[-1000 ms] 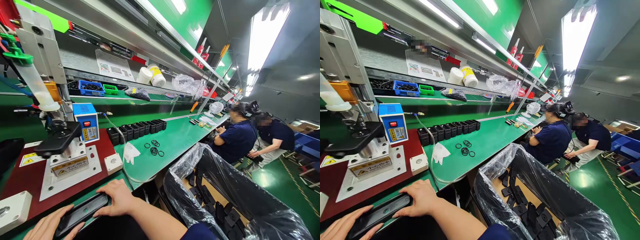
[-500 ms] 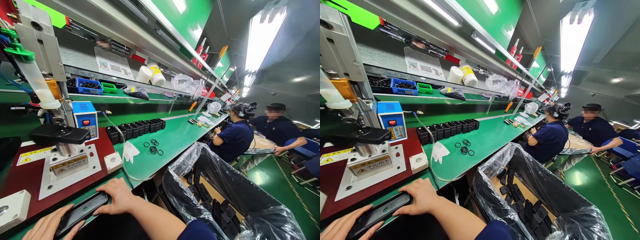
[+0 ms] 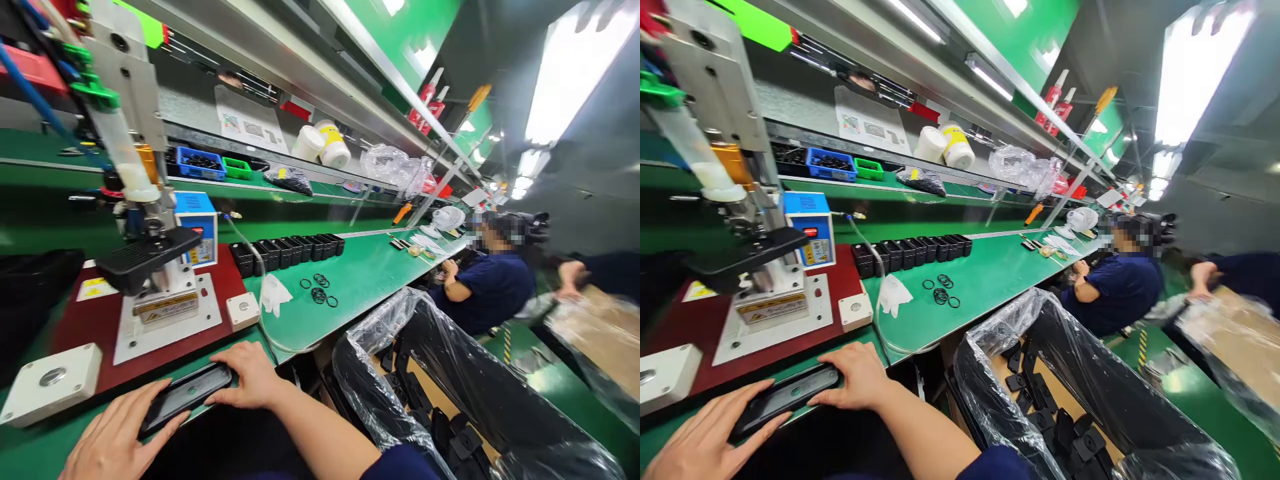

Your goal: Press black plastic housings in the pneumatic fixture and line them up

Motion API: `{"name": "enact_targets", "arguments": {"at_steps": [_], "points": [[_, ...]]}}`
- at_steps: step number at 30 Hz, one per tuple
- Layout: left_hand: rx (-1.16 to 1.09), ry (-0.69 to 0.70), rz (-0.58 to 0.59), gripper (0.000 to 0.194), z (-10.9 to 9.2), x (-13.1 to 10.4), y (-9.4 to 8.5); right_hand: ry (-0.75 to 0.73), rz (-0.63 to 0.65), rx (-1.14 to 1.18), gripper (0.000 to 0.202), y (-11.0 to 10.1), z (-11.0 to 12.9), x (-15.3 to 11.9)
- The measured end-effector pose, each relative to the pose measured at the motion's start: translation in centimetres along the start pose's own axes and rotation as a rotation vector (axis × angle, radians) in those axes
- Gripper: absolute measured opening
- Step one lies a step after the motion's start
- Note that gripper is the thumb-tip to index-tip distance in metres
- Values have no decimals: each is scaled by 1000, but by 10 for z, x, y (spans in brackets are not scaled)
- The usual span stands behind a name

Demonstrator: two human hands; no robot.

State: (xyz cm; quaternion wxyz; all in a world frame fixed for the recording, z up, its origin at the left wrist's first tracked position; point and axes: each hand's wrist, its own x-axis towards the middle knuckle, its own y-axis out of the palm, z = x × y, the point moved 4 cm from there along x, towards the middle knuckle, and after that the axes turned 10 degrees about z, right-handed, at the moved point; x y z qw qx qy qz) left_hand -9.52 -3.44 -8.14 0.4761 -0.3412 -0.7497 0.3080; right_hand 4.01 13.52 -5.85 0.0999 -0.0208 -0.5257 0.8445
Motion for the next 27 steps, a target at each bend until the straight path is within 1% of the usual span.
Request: {"name": "enact_targets", "arguments": {"at_steps": [3,5,7,11,19,27], "points": [[114,33,11,50,-14,4,-9,-36,-64,54,67,-4,2,-2],[138,-5,39,48,-18,7,-15,-49,-92,89,66,-7,3,-1],[141,-57,60,47,-20,8,-18,-61,-86,110,64,-9,4,1],[136,-112,80,48,-19,7,-17,-63,-53,127,59,-11,6,3],[141,-156,124,50,-18,5,-15,-59,-48,128,57,-9,5,3],[89,-182,156,48,-19,6,-15,-53,-45,124,55,-9,4,3]]}}
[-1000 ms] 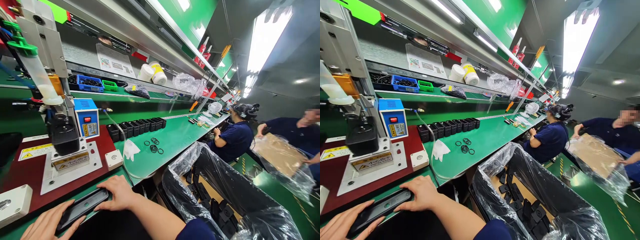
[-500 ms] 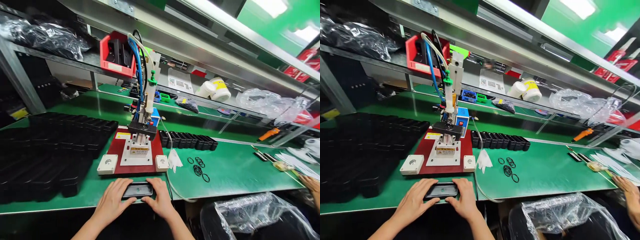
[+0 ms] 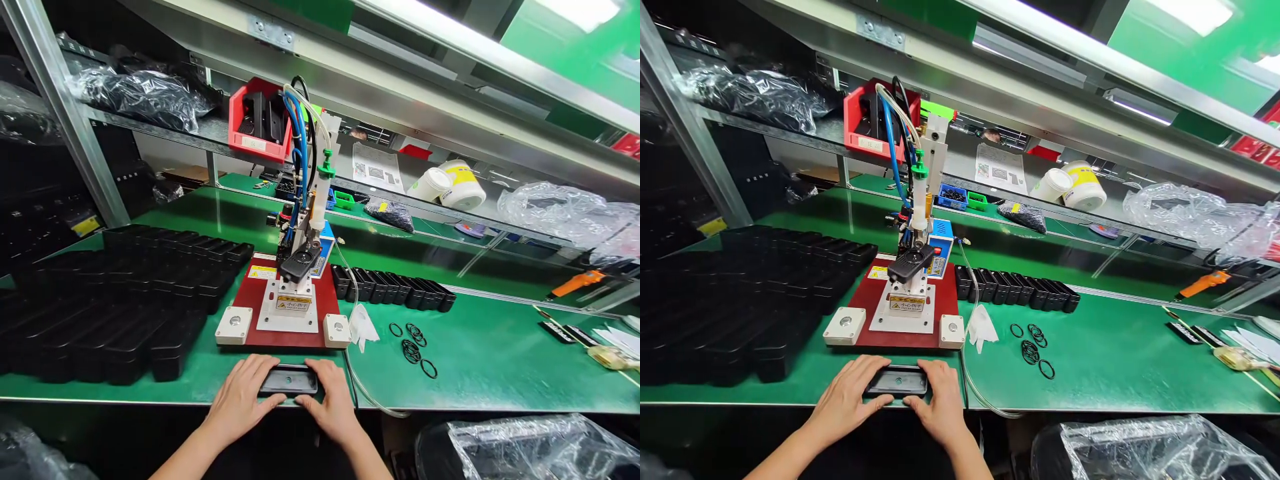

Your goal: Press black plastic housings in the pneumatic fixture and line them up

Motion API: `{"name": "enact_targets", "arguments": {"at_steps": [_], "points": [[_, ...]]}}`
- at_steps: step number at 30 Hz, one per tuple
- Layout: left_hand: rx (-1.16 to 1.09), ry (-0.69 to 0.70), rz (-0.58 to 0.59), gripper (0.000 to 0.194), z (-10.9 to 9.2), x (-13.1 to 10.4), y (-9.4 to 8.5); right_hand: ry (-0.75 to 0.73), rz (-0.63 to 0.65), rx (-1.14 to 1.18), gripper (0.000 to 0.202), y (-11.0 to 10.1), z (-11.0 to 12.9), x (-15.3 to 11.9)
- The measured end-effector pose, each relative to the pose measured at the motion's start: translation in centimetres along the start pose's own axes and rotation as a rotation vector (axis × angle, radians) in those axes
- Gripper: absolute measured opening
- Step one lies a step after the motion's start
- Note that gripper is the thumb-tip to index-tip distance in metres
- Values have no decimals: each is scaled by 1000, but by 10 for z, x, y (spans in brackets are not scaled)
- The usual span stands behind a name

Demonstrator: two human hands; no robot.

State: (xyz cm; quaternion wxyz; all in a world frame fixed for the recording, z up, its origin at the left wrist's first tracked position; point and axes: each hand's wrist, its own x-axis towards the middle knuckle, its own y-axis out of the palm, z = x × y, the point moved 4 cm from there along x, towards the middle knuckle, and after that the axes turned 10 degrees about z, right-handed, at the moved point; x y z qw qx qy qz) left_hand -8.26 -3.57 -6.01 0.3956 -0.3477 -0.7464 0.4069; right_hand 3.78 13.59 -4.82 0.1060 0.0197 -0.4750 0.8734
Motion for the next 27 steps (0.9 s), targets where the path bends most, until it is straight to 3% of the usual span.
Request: {"name": "enact_targets", "arguments": {"at_steps": [21,24,27], "points": [[-58,-44,12,52,3,-1,4,20,-14,5,53,2,-2,0],[-140,-35,-7,51,3,-2,2,33,-25,90,53,1,-4,0],[-339,-36,-83,54,1,1,-11,28,-35,309,52,-10,4,2]]}}
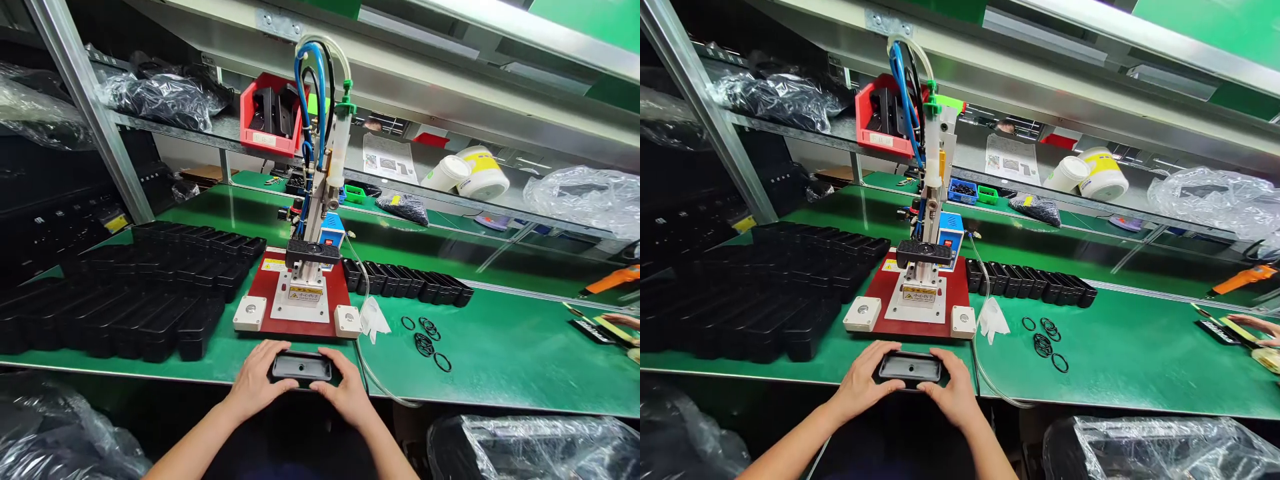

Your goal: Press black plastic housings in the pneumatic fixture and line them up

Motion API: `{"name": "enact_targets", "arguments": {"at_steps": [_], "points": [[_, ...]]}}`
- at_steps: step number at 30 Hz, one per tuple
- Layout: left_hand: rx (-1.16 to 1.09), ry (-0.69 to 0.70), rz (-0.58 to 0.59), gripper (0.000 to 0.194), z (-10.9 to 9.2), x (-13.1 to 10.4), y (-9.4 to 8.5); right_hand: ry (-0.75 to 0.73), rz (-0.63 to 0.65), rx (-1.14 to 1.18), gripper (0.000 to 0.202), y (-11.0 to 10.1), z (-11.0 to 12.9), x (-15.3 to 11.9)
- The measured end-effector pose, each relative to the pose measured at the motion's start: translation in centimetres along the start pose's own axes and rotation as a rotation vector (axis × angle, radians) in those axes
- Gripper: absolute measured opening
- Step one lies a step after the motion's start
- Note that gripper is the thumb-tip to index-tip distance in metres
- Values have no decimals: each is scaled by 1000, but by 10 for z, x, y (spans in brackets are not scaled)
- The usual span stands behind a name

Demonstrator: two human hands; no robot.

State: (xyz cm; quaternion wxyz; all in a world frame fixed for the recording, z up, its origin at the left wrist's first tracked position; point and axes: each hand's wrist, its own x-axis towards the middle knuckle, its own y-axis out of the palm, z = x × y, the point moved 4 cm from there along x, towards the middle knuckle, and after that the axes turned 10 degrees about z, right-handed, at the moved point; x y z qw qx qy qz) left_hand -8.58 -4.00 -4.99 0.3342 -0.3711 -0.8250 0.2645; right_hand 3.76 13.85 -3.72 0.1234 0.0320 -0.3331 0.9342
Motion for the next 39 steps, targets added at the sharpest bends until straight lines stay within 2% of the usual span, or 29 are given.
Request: {"name": "enact_targets", "arguments": {"at_steps": [3,6,9,12,15,19,23,26,29,32,35,39], "points": [[-260,-64,-100,63,-12,14,-19,-40,-91,201,61,-22,32,9],[-586,-109,-151,77,-26,35,-32,-128,-218,275,75,-47,73,24],[-886,-84,-86,76,-39,53,-29,-176,-314,233,75,-63,105,36],[-1022,-59,-19,67,-45,57,-19,-211,-346,142,73,-70,121,40],[-939,-25,-95,62,-46,56,-25,-252,-275,87,70,-72,124,41],[-553,93,-280,58,-52,70,-65,-357,-159,155,65,-81,120,53],[-178,247,-357,56,-64,115,-109,-440,-218,83,54,-107,122,87],[-82,257,-366,54,-60,155,-129,-420,-267,-3,55,-124,122,124],[-135,192,-348,52,-46,182,-134,-356,-285,8,59,-131,114,156],[-204,157,-340,49,-35,193,-129,-295,-266,62,58,-126,101,174],[-267,137,-389,42,-33,195,-123,-275,-251,77,54,-118,94,175],[-348,90,-522,40,-35,198,-116,-254,-267,122,52,-115,95,170]]}}
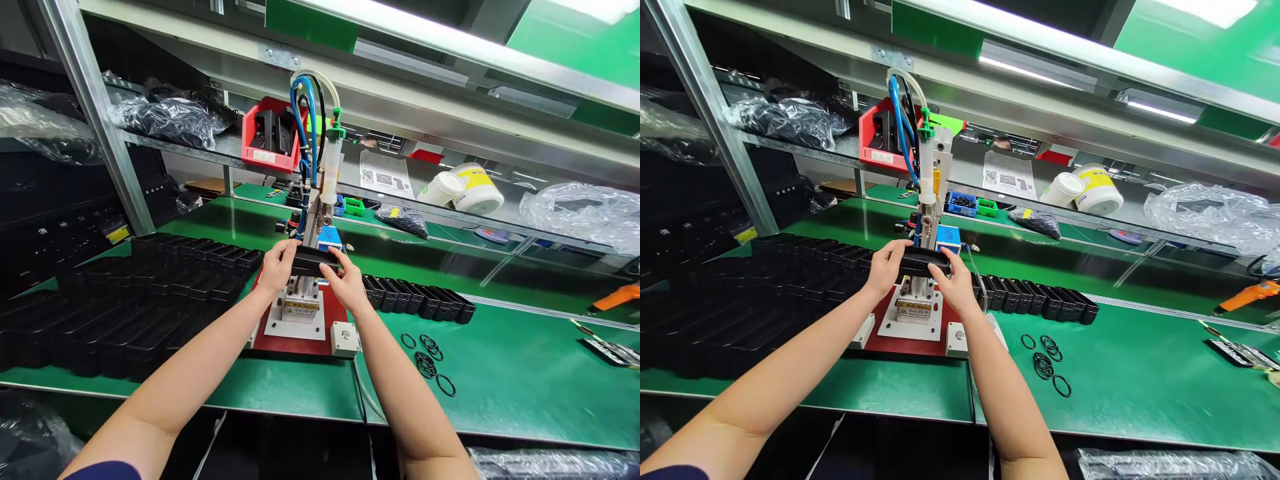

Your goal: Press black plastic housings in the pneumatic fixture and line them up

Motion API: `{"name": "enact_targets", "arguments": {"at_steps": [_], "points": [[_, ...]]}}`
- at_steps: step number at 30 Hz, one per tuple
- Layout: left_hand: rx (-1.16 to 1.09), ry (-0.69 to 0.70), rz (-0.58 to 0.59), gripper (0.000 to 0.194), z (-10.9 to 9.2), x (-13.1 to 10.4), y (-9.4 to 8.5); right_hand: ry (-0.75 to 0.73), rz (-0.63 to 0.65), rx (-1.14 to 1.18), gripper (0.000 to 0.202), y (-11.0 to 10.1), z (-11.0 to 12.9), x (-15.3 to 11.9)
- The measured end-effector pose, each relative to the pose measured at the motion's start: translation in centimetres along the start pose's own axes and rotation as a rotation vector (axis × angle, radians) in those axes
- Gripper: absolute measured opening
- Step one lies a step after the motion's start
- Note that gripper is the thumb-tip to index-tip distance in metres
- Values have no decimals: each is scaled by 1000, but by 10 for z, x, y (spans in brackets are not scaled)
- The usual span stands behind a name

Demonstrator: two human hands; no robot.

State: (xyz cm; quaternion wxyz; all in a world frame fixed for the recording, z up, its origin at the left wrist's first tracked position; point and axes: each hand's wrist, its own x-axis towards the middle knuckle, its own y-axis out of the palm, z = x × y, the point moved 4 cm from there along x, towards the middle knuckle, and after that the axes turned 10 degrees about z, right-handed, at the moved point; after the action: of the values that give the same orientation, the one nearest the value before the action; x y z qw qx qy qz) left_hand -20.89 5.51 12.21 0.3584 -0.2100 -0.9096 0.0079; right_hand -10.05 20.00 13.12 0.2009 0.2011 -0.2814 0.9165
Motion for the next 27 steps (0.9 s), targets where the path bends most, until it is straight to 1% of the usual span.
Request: {"name": "enact_targets", "arguments": {"at_steps": [3,7,10,13,16,20,24,26,27], "points": [[-13,-13,-81,34,0,-1,5,7,-45,17,44,2,3,5],[11,-1,-137,34,1,-4,8,-7,-145,-61,33,9,2,17],[70,29,-161,33,1,-7,8,0,-162,-54,29,13,-3,24],[131,46,-174,31,1,-7,6,4,-158,-47,28,14,-7,25],[187,48,-159,32,0,-7,6,13,-153,-79,29,12,-7,21],[200,-3,-93,34,3,-5,7,39,-121,-155,30,10,-6,16],[169,-63,-58,37,11,-4,-2,53,-86,-176,29,10,-10,22],[166,-83,-39,37,12,-4,-7,67,-99,-170,30,11,-10,23],[166,-81,-26,37,10,-4,-6,84,-110,-177,30,11,-7,21]]}}
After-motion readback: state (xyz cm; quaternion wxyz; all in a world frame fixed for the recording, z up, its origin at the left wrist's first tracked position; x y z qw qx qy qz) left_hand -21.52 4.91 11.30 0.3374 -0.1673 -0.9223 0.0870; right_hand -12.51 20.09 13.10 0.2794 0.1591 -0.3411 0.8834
